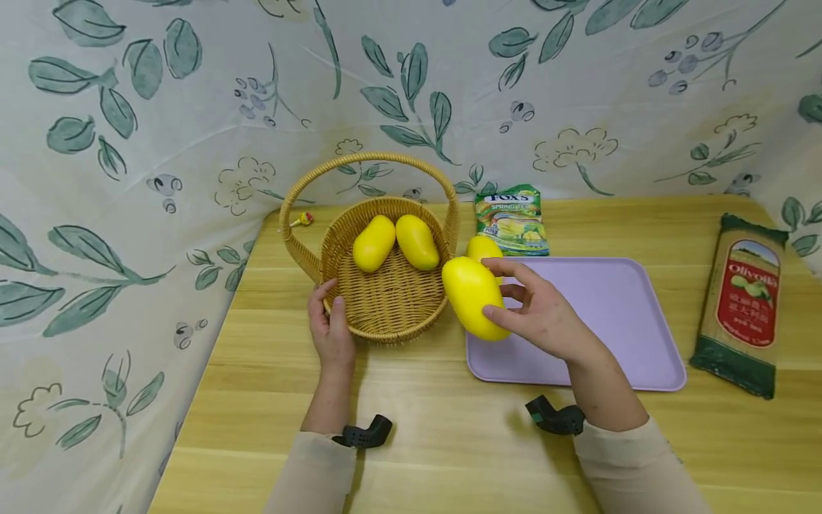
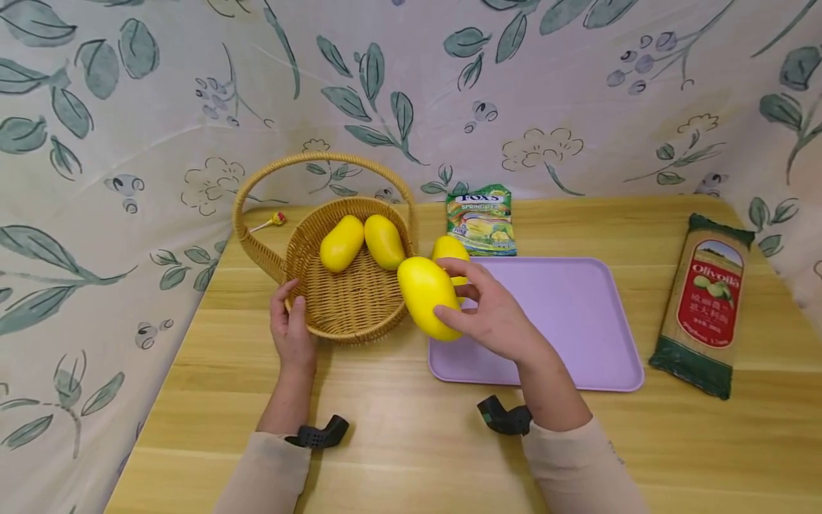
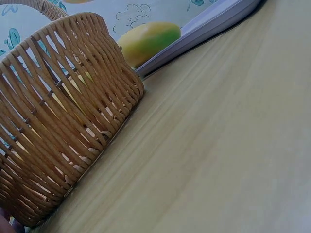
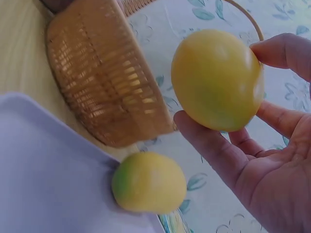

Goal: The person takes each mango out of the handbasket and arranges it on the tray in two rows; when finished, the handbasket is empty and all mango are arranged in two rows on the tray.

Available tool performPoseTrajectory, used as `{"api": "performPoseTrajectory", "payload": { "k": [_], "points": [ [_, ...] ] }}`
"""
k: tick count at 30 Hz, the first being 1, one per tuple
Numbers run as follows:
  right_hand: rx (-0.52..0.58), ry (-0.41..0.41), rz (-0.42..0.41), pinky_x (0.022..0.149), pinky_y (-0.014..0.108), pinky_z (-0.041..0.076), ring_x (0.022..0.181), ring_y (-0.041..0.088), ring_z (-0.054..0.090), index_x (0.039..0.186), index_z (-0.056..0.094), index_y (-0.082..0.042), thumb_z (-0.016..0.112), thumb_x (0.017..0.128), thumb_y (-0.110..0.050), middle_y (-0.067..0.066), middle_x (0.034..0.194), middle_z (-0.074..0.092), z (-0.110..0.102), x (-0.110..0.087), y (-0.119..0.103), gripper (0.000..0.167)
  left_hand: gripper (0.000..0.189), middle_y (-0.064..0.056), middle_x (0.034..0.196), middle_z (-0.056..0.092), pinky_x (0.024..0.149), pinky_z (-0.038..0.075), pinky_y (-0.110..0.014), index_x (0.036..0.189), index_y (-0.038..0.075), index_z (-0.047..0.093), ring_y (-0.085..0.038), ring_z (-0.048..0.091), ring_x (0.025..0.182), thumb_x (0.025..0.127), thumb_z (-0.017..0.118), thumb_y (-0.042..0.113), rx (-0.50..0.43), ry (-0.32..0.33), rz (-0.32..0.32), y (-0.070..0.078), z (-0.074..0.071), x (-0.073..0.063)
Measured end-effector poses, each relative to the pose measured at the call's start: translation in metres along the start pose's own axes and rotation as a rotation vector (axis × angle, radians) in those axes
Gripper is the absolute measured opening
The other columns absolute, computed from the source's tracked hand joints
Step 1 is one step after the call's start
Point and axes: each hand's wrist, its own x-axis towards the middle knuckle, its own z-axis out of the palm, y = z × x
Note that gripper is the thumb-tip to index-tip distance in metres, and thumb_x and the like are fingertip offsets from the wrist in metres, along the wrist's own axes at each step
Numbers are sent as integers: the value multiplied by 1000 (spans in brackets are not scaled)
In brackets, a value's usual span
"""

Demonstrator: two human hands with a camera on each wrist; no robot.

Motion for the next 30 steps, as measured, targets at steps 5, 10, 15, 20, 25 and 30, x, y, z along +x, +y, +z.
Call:
{"api": "performPoseTrajectory", "payload": {
  "k": [5, 10, 15, 20, 25, 30],
  "points": [
    [-7, 82, 40, 83, 21, 58, 123, 38, 54, 153, 44, -15, 69, 95, -9, 15, 145, 41, -17, -2, 3, 63, 35, -20, 154, 38, 126, 16, -51, 133, -5, 51, -27, 21, 155, 102, 47, 10, 2, -2, -1, -1, 0, 0],
    [-43, 192, 65, 85, 15, 55, 121, 30, 55, 156, 39, -17, 67, 97, -13, 15, 149, 40, -32, -3, 11, 65, 37, -18, 155, 38, 126, 15, -52, 134, -8, 49, -28, 19, 157, 102, 47, 10, 2, -1, -9, -1, -1, -1],
    [-67, 319, 146, 83, 10, 52, 111, 16, 56, 159, 35, -19, 66, 99, -22, 18, 152, 36, -50, 0, 29, 67, 36, -17, 154, 38, 126, 17, -52, 134, -6, 50, -27, 19, 156, 102, 47, 11, 10, 1, -16, 0, -1, 0],
    [-7, 398, 233, 81, 8, 50, 106, 9, 55, 161, 31, -23, 63, 101, -28, 20, 158, 31, -65, 1, 47, 69, 37, -17, 153, 39, 126, 17, -51, 134, -7, 49, -27, 21, 156, 102, 47, 11, 5, 0, -14, -1, 0, 0],
    [87, 447, 323, 97, 18, 52, 124, 23, 46, 161, 31, -30, 64, 101, -29, 17, 165, 24, -74, 4, 59, 68, 37, -14, 156, 37, 127, 15, -51, 135, -8, 47, -27, 18, 157, 102, 47, 11, 4, -2, -18, -1, 0, 0],
    [123, 484, 388, 122, 47, 34, 144, 34, 31, 161, 30, -30, 63, 101, -28, 15, 169, 20, -77, 6, 68, 68, 37, -12, 158, 37, 127, 16, -50, 135, -7, 48, -26, 18, 157, 102, 46, 11, 9, -1, -25, -2, 0, 0]
  ]
}}
